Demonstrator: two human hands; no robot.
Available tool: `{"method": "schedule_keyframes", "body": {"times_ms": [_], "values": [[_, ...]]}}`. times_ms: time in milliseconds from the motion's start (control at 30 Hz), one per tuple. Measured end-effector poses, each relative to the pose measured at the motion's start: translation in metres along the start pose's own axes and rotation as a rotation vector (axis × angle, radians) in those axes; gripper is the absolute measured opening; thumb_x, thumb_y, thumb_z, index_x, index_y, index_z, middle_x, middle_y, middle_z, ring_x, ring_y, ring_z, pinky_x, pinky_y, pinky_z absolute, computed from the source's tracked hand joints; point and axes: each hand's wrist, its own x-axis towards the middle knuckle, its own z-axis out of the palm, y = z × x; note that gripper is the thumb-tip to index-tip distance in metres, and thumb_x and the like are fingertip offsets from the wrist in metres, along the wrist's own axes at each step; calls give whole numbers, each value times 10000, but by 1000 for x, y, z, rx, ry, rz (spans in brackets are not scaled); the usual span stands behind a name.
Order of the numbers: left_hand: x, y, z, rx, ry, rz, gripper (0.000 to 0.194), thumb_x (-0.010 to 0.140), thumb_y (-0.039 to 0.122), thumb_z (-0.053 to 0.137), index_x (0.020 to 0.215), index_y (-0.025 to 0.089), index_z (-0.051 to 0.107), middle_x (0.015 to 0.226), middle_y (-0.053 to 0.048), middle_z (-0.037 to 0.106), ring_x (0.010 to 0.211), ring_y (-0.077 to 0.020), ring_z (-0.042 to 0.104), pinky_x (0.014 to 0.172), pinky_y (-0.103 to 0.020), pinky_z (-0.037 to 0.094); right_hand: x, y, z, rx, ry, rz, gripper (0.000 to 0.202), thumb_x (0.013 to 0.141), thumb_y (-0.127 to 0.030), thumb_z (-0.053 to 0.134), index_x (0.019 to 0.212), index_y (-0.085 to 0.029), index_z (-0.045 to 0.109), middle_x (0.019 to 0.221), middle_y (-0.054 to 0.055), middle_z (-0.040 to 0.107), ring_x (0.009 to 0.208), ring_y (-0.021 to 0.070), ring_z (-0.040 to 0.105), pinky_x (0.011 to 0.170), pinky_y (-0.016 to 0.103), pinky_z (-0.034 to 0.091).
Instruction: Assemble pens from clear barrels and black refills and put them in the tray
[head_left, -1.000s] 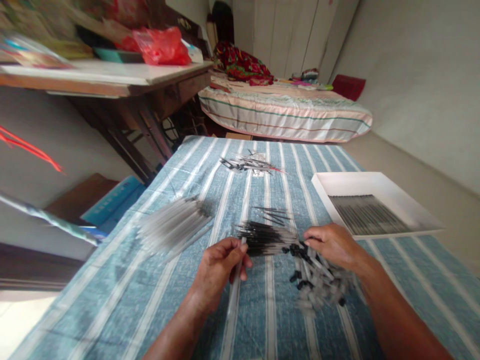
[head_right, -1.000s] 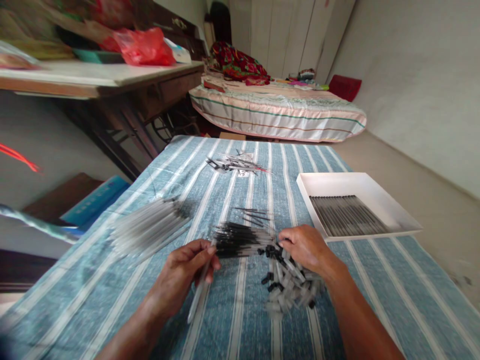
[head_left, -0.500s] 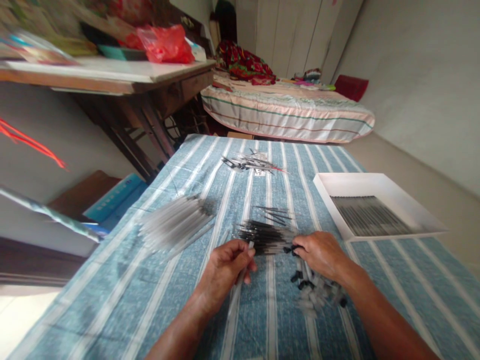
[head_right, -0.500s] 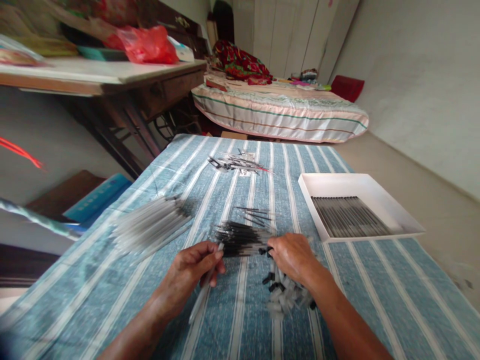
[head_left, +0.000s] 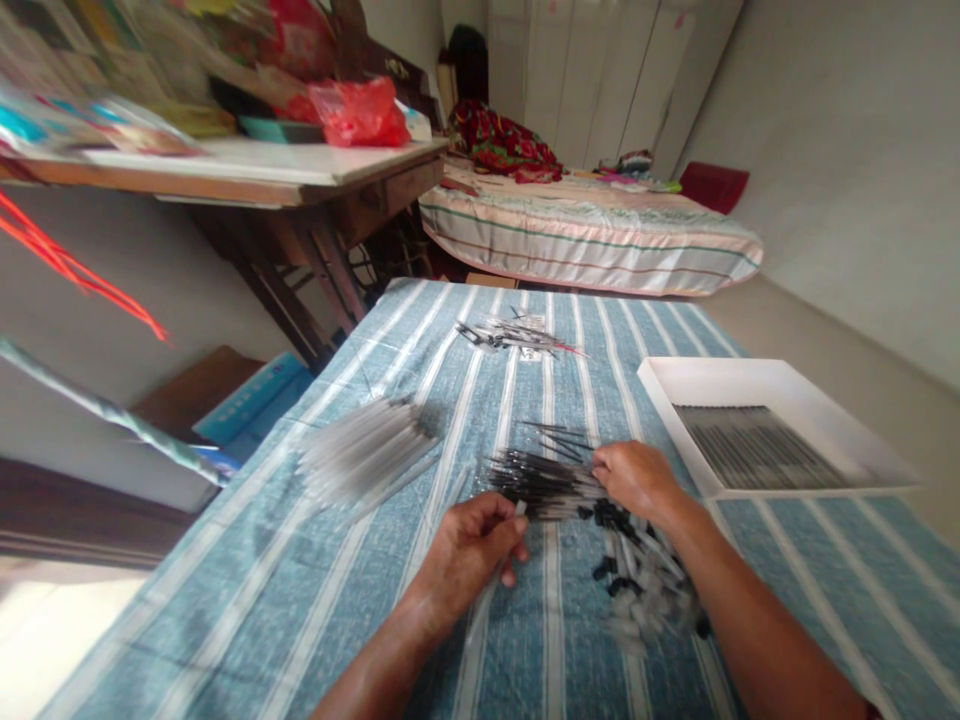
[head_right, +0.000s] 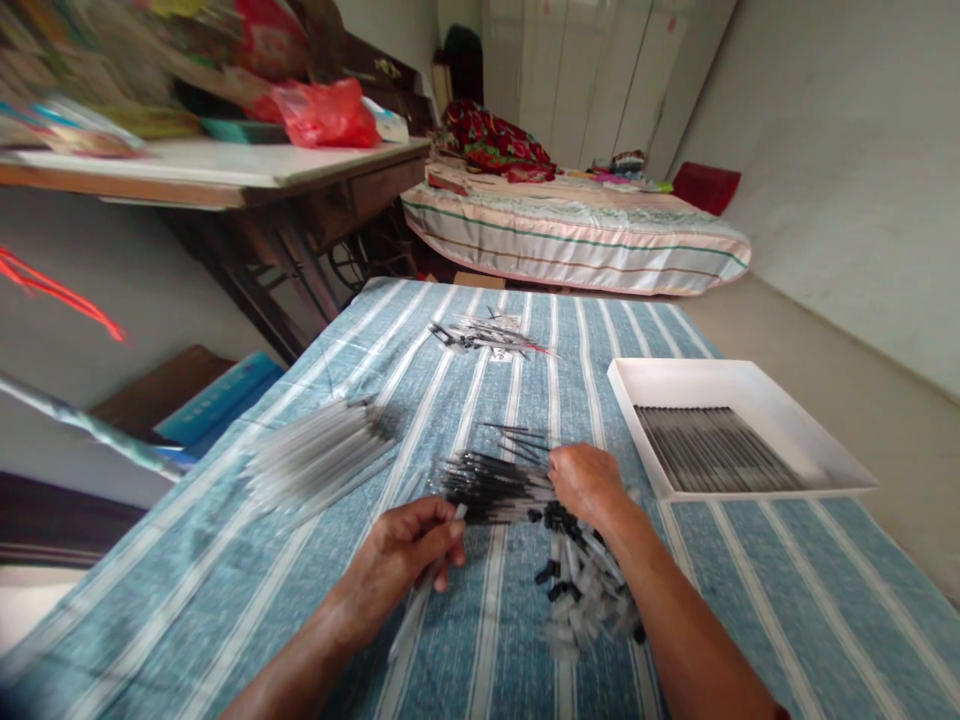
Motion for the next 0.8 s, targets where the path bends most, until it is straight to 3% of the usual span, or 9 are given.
{"method": "schedule_keyframes", "body": {"times_ms": [333, 467, 600, 800], "values": [[1, -2, -3, -5, 12, 19, 228, 736, 371, 630, 688, 157, 566, 577, -4, 630, 402, -92, 508, 420, -210, 315, -8, 9, -7, 11, 55, -38, 280, 883, -241, 435, 833, -233, 710, 821, 63, 738, 790, 219, 673, 601, 252, 366], [3, -6, -6, -20, 51, 50, 209, 723, 358, 645, 688, 160, 587, 563, 11, 611, 419, -93, 508, 453, -217, 380, -16, 19, -13, 171, 156, -102, 269, 875, -286, 451, 846, -252, 717, 792, 26, 737, 735, 192, 663, 617, 238, 391], [2, -7, -6, -42, 60, 81, 199, 710, 350, 658, 725, 154, 626, 579, 12, 591, 468, -99, 502, 480, -222, 415, -25, 26, -19, 414, 155, -255, 283, 876, -306, 448, 824, -247, 719, 747, -6, 726, 682, 159, 647, 640, 225, 415], [2, -7, -8, 12, 77, 143, 192, 707, 349, 667, 720, 157, 664, 571, 23, 519, 509, -101, 459, 495, -216, 409, -31, 32, -24, 460, 144, -318, 306, 883, -330, 435, 806, -234, 715, 720, -2, 715, 644, 152, 632, 642, 224, 421]]}}
